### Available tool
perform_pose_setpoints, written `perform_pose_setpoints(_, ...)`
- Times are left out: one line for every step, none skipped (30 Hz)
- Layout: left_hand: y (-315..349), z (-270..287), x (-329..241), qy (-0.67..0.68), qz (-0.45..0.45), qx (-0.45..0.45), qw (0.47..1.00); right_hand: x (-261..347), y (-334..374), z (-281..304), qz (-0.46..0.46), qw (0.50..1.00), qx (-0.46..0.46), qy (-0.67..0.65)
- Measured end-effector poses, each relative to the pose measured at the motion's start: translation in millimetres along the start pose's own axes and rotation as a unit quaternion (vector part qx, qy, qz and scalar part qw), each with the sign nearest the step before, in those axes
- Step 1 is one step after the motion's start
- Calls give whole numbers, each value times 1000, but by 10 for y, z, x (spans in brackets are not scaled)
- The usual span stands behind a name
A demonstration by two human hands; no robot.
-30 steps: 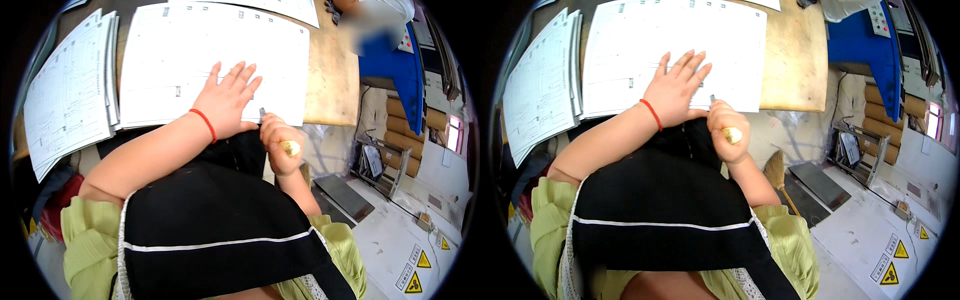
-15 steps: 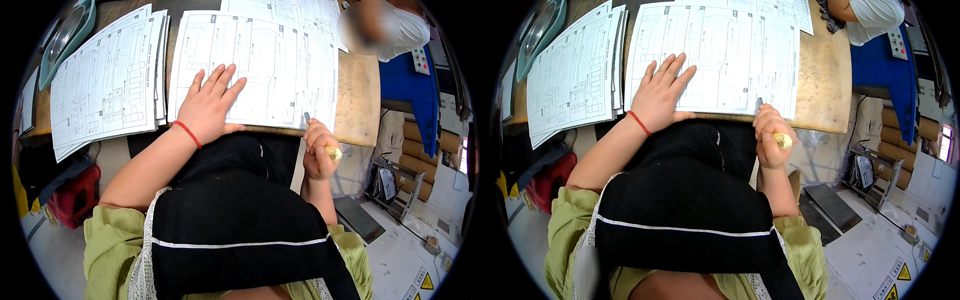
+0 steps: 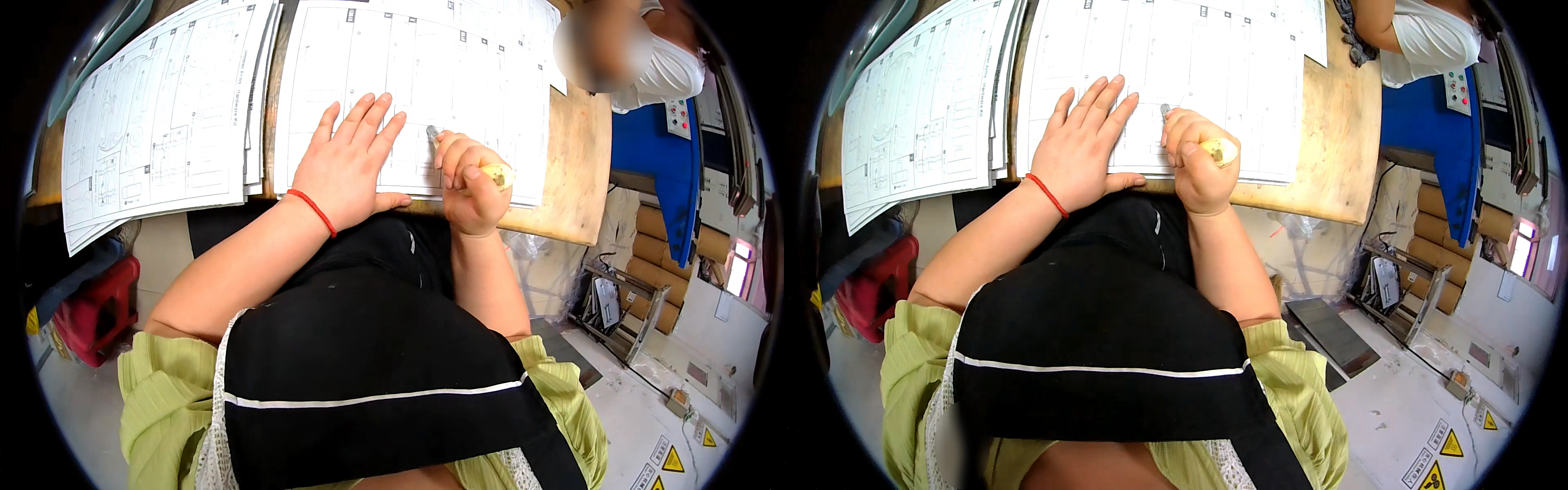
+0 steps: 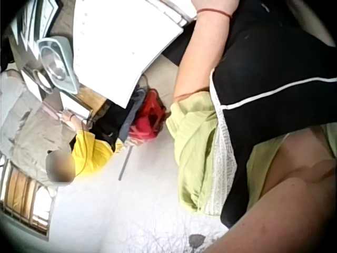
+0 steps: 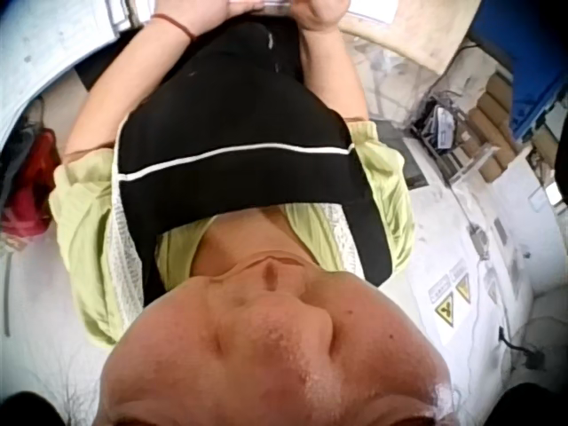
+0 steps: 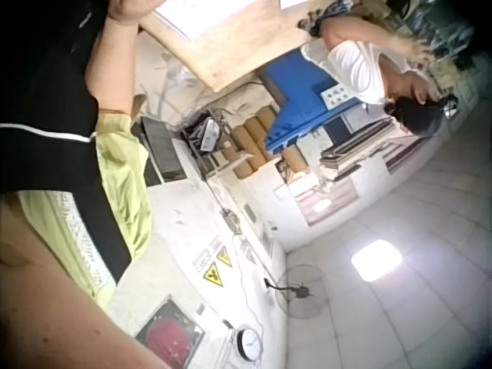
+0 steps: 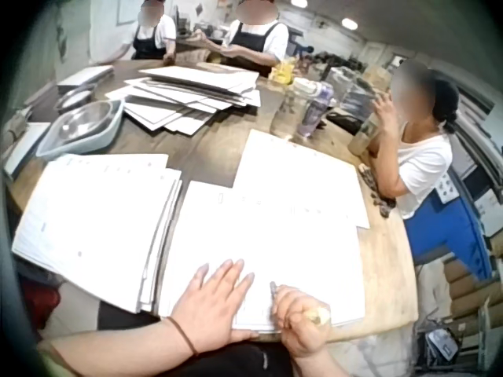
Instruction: The person repeatedly marks printed sheets on a table using a small handheld tool, then lifts and repositions the sheets. The person handles the sheets one at a time and stacks them after marking.
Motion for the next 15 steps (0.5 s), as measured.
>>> perform_pose_setpoints(-9, 5, 4, -3, -3, -7, 1000, 14, 0, -21, 15, 1000, 4, 23)
perform_pose_setpoints(4, 2, 4, -5, -6, -10, 1000, 34, 27, -41, 28, 999, 6, 46)
perform_pose_setpoints(12, -3, 0, -7, -10, -13, 1000, 14, 37, -53, 20, 999, 7, 38)
perform_pose_setpoints(10, -6, 3, -8, -11, -17, 1000, -7, 30, -60, 12, 999, 7, 31)
perform_pose_setpoints(15, -1, 14, -13, -10, -20, 1000, -21, 23, -69, 4, 1000, 8, 21)
perform_pose_setpoints(17, -5, 12, -17, -10, -24, 1000, 11, 11, -95, 7, 1000, 23, 19)
perform_pose_setpoints(18, -26, 0, -22, -8, -21, 1000, 26, 54, -92, 1, 999, 27, 25)
perform_pose_setpoints(5, -19, 10, -30, -5, -22, 999, 44, 76, -108, -3, 999, 34, 29)
perform_pose_setpoints(2, -16, 15, -38, -2, -23, 999, 69, 115, -124, -5, 999, 41, 33)
perform_pose_setpoints(15, -38, 15, -48, 4, -9, 999, 90, 249, -125, -19, 997, 49, 48)
perform_pose_setpoints(21, -30, 16, -60, 13, 0, 998, 161, 345, -134, -2, 998, 42, 49)
perform_pose_setpoints(17, -41, 19, -69, 20, 9, 997, 213, 432, -135, 1, 996, 60, 68)
perform_pose_setpoints(7, -31, 23, -71, 21, 9, 997, 262, 487, -142, 5, 993, 79, 87)
perform_pose_setpoints(3, -38, 15, -70, 19, 10, 997, 297, 522, -142, -7, 993, 69, 92)
perform_pose_setpoints(3, -42, 9, -70, 18, 11, 997, 279, 519, -124, -17, 996, 60, 70)
Point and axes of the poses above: each hand's wrist, its own y-axis away from the middle knuckle, its own z-axis out of the back of the hand, x = y × z, the point moved 8 cm from there along -y, towards the middle knuckle, and after that the axes turned 15 degrees about y, right-handed, at the moved point
